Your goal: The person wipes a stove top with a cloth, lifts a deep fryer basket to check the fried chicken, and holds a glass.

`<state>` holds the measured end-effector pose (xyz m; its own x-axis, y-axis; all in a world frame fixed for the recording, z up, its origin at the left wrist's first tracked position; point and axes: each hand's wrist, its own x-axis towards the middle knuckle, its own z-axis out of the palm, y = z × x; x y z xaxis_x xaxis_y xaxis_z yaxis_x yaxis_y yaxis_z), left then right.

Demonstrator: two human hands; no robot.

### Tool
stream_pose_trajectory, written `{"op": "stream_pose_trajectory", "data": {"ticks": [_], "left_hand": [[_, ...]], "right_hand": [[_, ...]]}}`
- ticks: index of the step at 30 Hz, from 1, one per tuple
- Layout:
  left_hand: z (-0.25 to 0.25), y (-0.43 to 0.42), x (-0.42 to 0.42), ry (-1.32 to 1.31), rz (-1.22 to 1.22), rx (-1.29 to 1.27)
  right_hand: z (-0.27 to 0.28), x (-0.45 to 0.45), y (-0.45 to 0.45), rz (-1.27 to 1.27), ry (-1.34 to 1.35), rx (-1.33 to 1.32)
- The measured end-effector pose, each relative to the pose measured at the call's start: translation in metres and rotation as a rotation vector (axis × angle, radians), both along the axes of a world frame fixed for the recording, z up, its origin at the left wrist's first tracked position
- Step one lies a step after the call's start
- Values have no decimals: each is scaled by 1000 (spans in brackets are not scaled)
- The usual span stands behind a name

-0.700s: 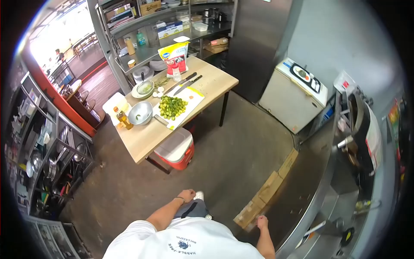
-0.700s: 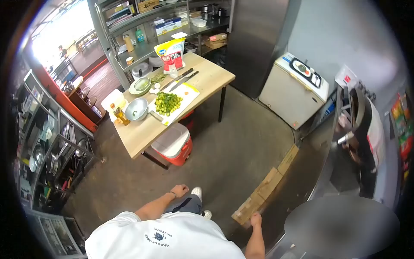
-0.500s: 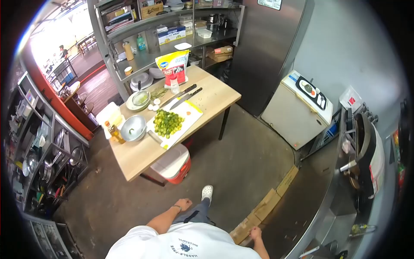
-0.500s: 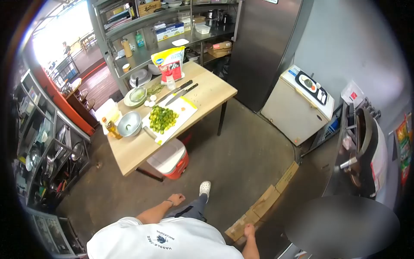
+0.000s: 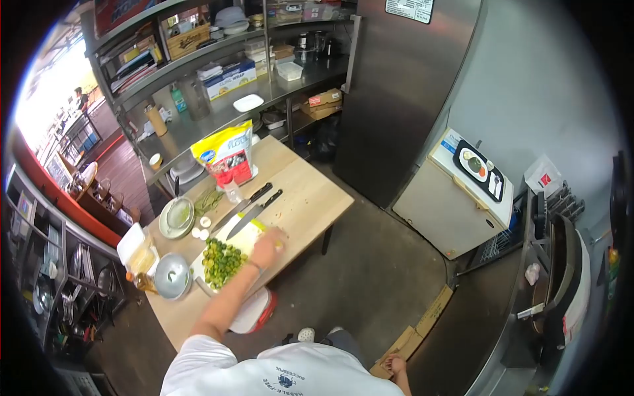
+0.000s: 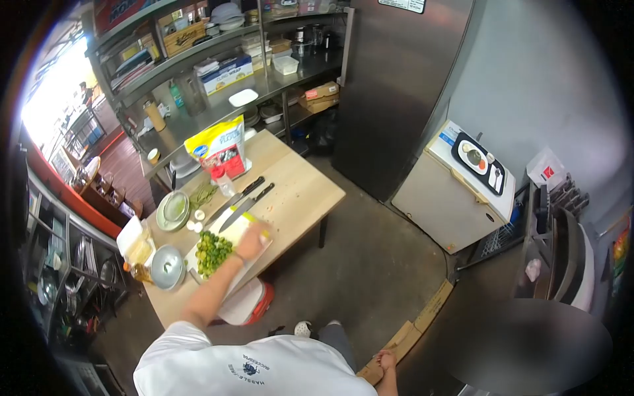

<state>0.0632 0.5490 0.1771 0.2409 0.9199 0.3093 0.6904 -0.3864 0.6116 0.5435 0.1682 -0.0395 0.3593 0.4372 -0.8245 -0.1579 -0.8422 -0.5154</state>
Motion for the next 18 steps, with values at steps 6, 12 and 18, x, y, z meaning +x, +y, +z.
{"op": "stream_pose_trajectory", "data": {"ticks": [6,12,18], "left_hand": [[102,243,-118,462,616,291],[114,303,-161,651,846,-229],[103,333,-167,621,947,-417]], "right_hand": [[-24,73,83,-119,-10,22],[-82,127,146,208,-226,-222],[-109,241,307,335,-130,-218]]}}
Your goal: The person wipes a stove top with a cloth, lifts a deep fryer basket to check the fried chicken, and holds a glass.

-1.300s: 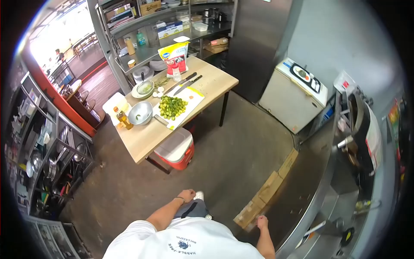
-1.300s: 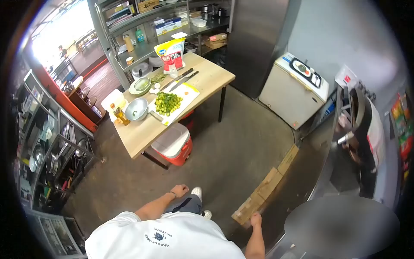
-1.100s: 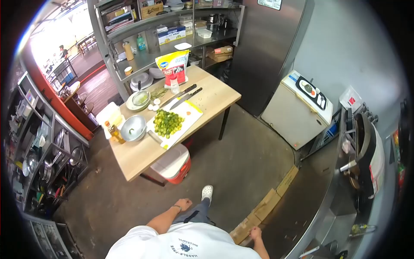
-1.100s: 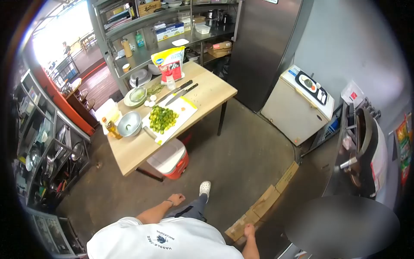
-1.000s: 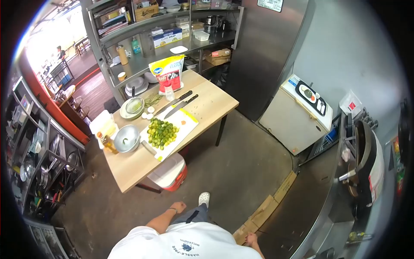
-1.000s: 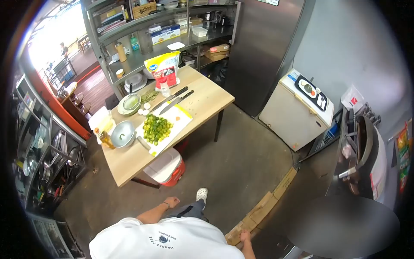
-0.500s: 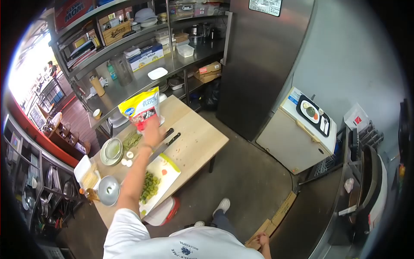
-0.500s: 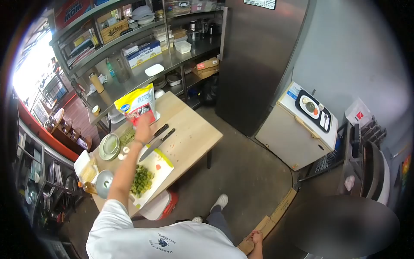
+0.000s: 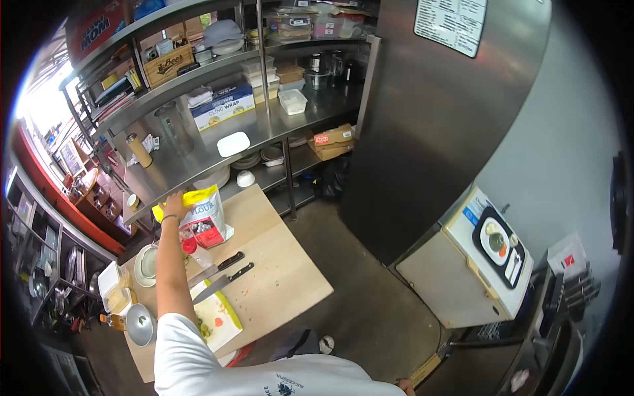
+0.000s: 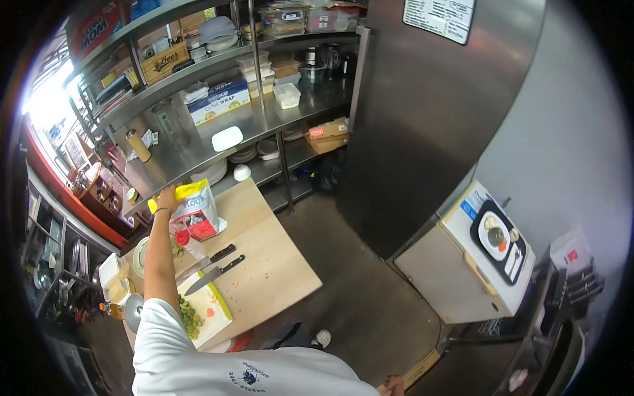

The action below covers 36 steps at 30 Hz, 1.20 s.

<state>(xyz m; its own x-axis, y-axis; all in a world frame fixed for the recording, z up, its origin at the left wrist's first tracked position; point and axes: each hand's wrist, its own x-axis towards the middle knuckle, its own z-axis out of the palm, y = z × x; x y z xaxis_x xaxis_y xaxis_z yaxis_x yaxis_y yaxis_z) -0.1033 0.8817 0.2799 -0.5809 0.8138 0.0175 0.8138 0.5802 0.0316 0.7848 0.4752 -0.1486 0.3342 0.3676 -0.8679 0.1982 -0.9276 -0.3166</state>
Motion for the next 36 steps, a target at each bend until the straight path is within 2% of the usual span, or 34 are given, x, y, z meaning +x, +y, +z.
{"op": "stream_pose_trajectory", "data": {"ticks": [1,2,3,4,5,6,7,8,11,15,17,18,20,21,22,23,24,26,27,29,32,34,36], "left_hand": [[2,1,-1,-25,-47,8],[3,3,-2,-52,-93,18],[2,9,-7,-25,-116,-31],[-3,11,-14,-22,-103,-34],[-12,9,-22,-14,-112,44],[-12,14,-24,-13,-122,140],[-13,11,-24,15,-270,255],[-17,9,-24,12,-252,250],[-21,7,-23,203,-453,319],[-34,18,-17,381,-376,310],[-54,23,-24,403,-239,358],[-56,26,-25,421,-182,348],[-55,34,-27,445,-158,315],[-53,37,-23,445,-152,277],[-50,40,-17,453,-127,268],[-42,45,-8,442,-144,221],[-33,56,-4,443,-159,182],[-16,70,8,467,-157,137],[-9,75,16,484,-216,151],[12,88,28,524,-300,197],[49,107,36,538,-247,230],[76,131,35,535,-306,370],[108,161,42,645,-234,366]], "right_hand": [[-23,31,30,-20,83,-11],[-52,73,59,-125,284,-67],[-51,100,100,-277,539,-226],[-59,85,126,-101,280,-7],[-2,36,169,93,-49,150],[18,25,211,104,-50,162],[35,18,247,77,-47,280],[51,11,275,53,-42,385],[93,-41,352,160,-71,234],[95,-68,430,269,-10,166],[64,-60,459,565,14,144],[71,-68,475,585,26,144],[79,-74,520,943,-75,-5],[64,-70,541,968,-71,-3],[12,-45,554,1229,-81,52],[-17,-33,579,1489,-90,114],[-17,-44,615,1516,-83,136],[3,-51,642,750,39,-331],[6,-50,658,649,32,-346],[9,-54,694,698,22,-262],[10,-80,755,744,33,-205],[15,-99,796,759,51,-148],[24,-122,837,771,66,-80]]}}
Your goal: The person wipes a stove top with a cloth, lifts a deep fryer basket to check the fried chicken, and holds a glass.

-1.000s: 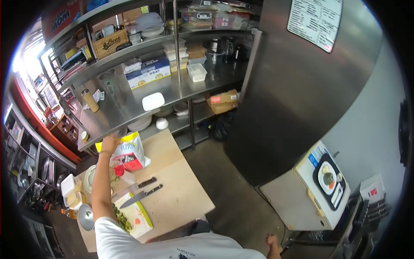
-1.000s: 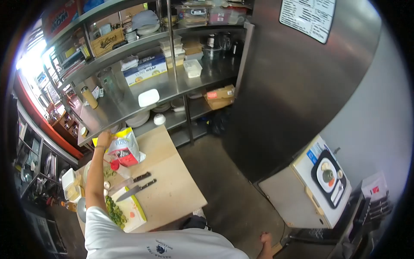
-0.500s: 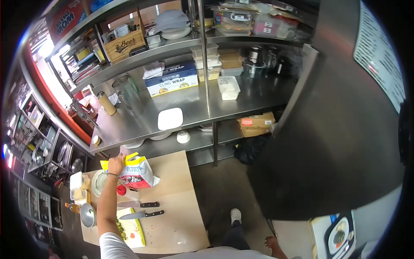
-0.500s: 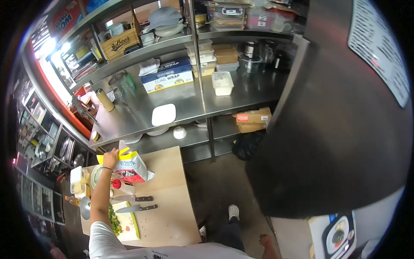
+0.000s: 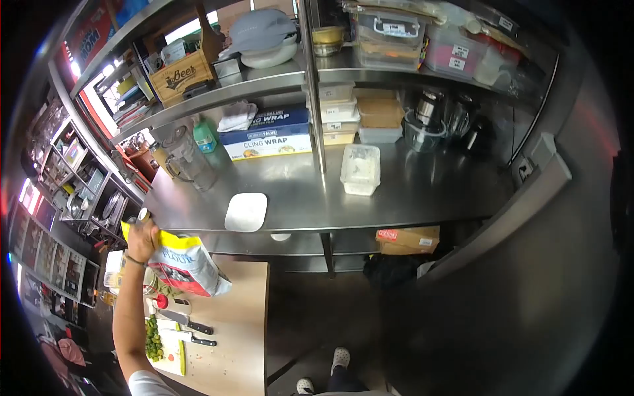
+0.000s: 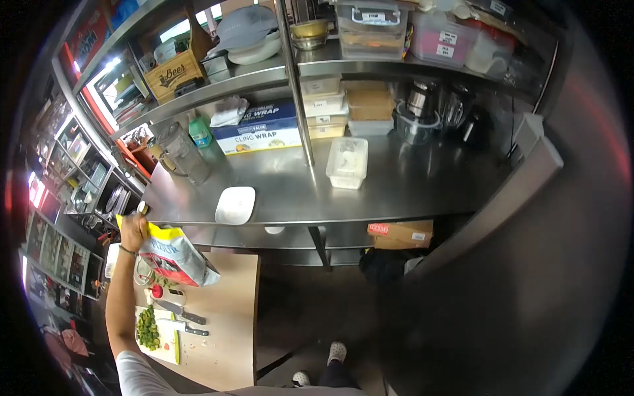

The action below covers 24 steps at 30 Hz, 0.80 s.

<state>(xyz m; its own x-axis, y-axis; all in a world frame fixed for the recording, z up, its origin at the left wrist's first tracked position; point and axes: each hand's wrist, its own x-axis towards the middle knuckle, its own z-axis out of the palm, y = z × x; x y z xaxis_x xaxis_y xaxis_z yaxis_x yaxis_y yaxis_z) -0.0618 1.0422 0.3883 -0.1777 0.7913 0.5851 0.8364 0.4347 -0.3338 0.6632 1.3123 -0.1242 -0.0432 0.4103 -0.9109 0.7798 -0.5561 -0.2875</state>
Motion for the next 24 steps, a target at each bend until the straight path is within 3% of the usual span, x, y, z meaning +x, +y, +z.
{"op": "stream_pose_trajectory", "data": {"ticks": [4,11,16,24], "left_hand": [[50,64,-6,25,34,29],[110,198,-9,199,-209,288],[86,288,-50,193,-251,402],[-17,379,-115,19,-363,247]], "right_hand": [[19,-42,67,31,76,114],[56,-93,118,92,135,200],[67,-109,114,129,100,178],[91,-120,81,229,-55,95]]}}
